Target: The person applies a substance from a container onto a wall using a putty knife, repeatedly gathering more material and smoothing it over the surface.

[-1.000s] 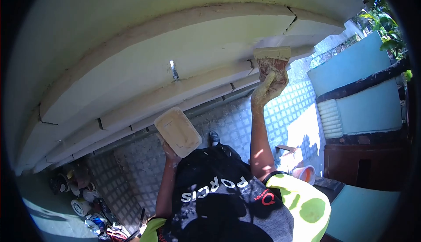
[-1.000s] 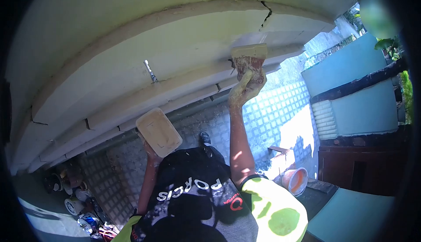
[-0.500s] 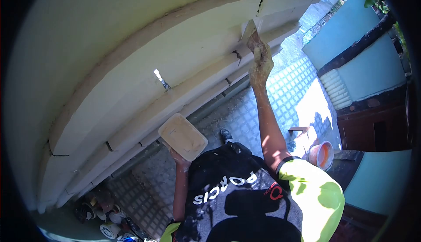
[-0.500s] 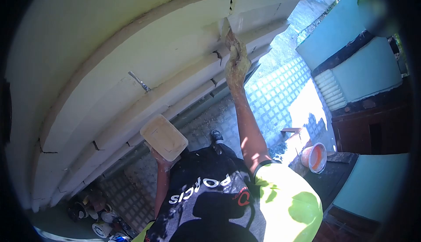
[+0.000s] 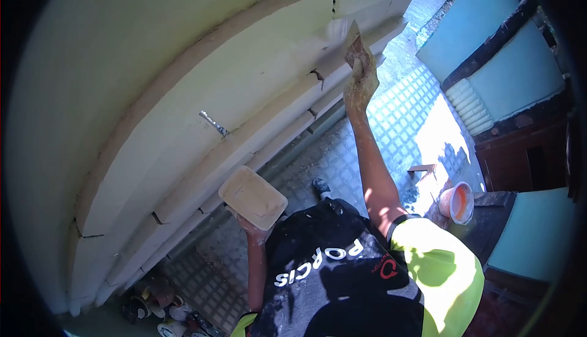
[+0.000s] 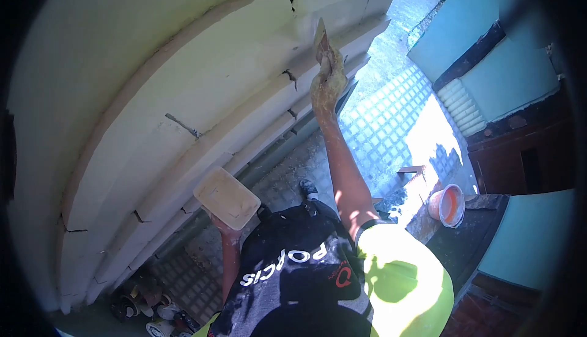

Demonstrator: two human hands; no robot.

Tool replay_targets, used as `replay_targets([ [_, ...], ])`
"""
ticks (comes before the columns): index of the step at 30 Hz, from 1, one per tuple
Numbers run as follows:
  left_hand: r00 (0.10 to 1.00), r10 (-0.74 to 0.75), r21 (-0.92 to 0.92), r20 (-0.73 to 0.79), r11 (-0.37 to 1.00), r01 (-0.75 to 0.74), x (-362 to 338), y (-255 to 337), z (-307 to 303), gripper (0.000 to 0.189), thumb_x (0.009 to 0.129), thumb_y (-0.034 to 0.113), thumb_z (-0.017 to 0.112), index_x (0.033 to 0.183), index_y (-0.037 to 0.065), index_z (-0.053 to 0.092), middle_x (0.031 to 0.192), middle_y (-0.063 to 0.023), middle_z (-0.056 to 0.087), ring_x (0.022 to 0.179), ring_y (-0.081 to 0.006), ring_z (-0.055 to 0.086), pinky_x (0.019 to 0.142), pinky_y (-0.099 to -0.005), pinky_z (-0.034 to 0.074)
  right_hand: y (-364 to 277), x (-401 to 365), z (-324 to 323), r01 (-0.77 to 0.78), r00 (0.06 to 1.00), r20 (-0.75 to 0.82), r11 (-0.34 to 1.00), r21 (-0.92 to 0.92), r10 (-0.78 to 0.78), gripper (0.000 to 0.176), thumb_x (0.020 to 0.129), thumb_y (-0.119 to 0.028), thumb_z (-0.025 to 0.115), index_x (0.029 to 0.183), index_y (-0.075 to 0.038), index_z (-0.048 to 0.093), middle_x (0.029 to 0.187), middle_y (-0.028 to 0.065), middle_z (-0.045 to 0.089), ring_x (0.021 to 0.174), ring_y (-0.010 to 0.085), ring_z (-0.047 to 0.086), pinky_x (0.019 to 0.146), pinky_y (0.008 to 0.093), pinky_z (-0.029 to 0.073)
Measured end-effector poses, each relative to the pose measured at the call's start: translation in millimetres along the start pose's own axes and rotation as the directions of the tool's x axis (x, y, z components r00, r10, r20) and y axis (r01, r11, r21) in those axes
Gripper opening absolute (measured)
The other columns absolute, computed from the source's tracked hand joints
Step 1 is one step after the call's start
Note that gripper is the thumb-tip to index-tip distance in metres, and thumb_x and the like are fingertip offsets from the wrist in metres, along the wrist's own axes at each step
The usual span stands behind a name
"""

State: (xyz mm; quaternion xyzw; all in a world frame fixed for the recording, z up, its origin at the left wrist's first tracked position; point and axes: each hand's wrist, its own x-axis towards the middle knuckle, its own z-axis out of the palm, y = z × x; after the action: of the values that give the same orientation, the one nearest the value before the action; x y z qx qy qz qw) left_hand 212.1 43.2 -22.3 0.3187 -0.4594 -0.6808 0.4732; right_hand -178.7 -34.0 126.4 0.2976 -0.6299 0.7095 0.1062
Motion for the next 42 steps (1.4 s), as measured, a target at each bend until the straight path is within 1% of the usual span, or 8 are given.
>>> replay_targets([
  [3, 0.993, -0.115, -0.306, -0.02, 0.946, 0.103, -4, 5, 5, 0.07, 0.099, 0.053, 0.046, 0.149, 0.008, 0.027, 0.14, -0.0157, 0.047, 0.122, -0.0306, 0.057, 0.097, -0.0518, 0.054, 11, 10, 5, -0.092, 0.995, 0.025, 0.985, -0.143, 0.097, 0.025, 0.103, -0.011, 0.047, 0.12, 0.001, 0.06, 0.11, 0.0194, 0.069, 0.1, 0.0247, 0.067, 0.09, 0.0342, 0.05],
  [5, 0.999, 0.031, 0.121, -0.01, 0.992, -0.03, -5, 0, 5, 0.074, 0.098, 0.059, 0.042, 0.15, 0.009, 0.026, 0.14, -0.0154, 0.047, 0.123, -0.0316, 0.057, 0.097, -0.053, 0.053, -2, -9, 22, -0.004, 0.999, 0.047, 0.995, -0.102, 0.009, 0.024, 0.102, -0.008, 0.048, 0.119, 0.001, 0.06, 0.11, 0.0185, 0.069, 0.1, 0.0247, 0.067, 0.089, 0.0343, 0.05],
  [7, 0.999, 0.03, 0.174, -0.019, 0.984, -0.027, -7, -1, 8, 0.078, 0.096, 0.066, 0.037, 0.15, 0.011, 0.026, 0.141, -0.0149, 0.047, 0.123, -0.0328, 0.056, 0.098, -0.0546, 0.052, -12, -35, 27, 0.042, 0.994, 0.103, 0.997, -0.064, -0.036, 0.023, 0.101, -0.005, 0.049, 0.119, 0.001, 0.06, 0.11, 0.0179, 0.069, 0.099, 0.0246, 0.068, 0.088, 0.0342, 0.051],
  [12, 0.99, -0.138, -0.397, 0.021, 0.908, 0.135, -8, -5, 12, 0.072, 0.099, 0.06, 0.033, 0.152, 0.013, 0.025, 0.146, -0.0124, 0.043, 0.126, -0.032, 0.054, 0.102, -0.0532, 0.049, -23, -57, 5, 0.051, 0.954, 0.29, 0.994, 0.099, -0.078, 0.023, 0.098, 0.0, 0.052, 0.12, 0.002, 0.06, 0.113, 0.0175, 0.069, 0.1, 0.024, 0.07, 0.087, 0.034, 0.054],
  [16, 0.985, -0.157, -0.571, 0.064, 0.804, 0.165, -11, -9, 13, 0.071, 0.1, 0.061, 0.025, 0.152, 0.013, 0.027, 0.148, -0.0116, 0.042, 0.128, -0.0327, 0.053, 0.102, -0.054, 0.048, 15, 6, -4, 0.028, 0.998, 0.052, 0.999, -0.02, -0.027, 0.031, 0.103, -0.011, 0.048, 0.129, 0.002, 0.056, 0.118, 0.0151, 0.067, 0.108, 0.0239, 0.066, 0.097, 0.0333, 0.048],
  [26, 0.97, -0.236, -0.313, -0.058, 0.927, 0.207, -16, -10, 34, 0.081, 0.094, 0.072, 0.028, 0.152, 0.015, 0.027, 0.146, -0.0124, 0.044, 0.129, -0.0326, 0.051, 0.103, -0.0565, 0.047, -21, -64, 7, 0.027, 0.902, 0.431, 0.999, -0.032, -0.011, 0.039, 0.095, 0.003, 0.053, 0.134, -0.002, 0.056, 0.115, 0.0177, 0.07, 0.102, 0.0246, 0.07, 0.089, 0.0322, 0.051],
  [33, 0.952, -0.28, -0.587, -0.12, 0.794, 0.16, -21, -26, 26, 0.085, 0.092, 0.074, 0.03, 0.151, 0.014, 0.031, 0.145, -0.0153, 0.046, 0.13, -0.033, 0.05, 0.104, -0.0568, 0.046, 26, 41, -15, 0.036, 0.999, 0.028, 0.997, 0.068, -0.038, 0.032, 0.102, -0.006, 0.047, 0.132, 0.004, 0.055, 0.123, 0.0172, 0.065, 0.115, 0.0232, 0.062, 0.101, 0.0338, 0.047],
  [42, 0.95, -0.295, -0.504, -0.104, 0.839, 0.206, -10, -16, 64, 0.092, 0.09, 0.079, 0.027, 0.152, 0.012, 0.029, 0.148, -0.0147, 0.044, 0.132, -0.0318, 0.049, 0.103, -0.0535, 0.047, -12, -29, -5, 0.118, 0.906, 0.401, 0.991, 0.069, -0.136, 0.027, 0.099, -0.003, 0.052, 0.123, -0.001, 0.064, 0.114, 0.0187, 0.07, 0.101, 0.0252, 0.07, 0.089, 0.0335, 0.053],
])
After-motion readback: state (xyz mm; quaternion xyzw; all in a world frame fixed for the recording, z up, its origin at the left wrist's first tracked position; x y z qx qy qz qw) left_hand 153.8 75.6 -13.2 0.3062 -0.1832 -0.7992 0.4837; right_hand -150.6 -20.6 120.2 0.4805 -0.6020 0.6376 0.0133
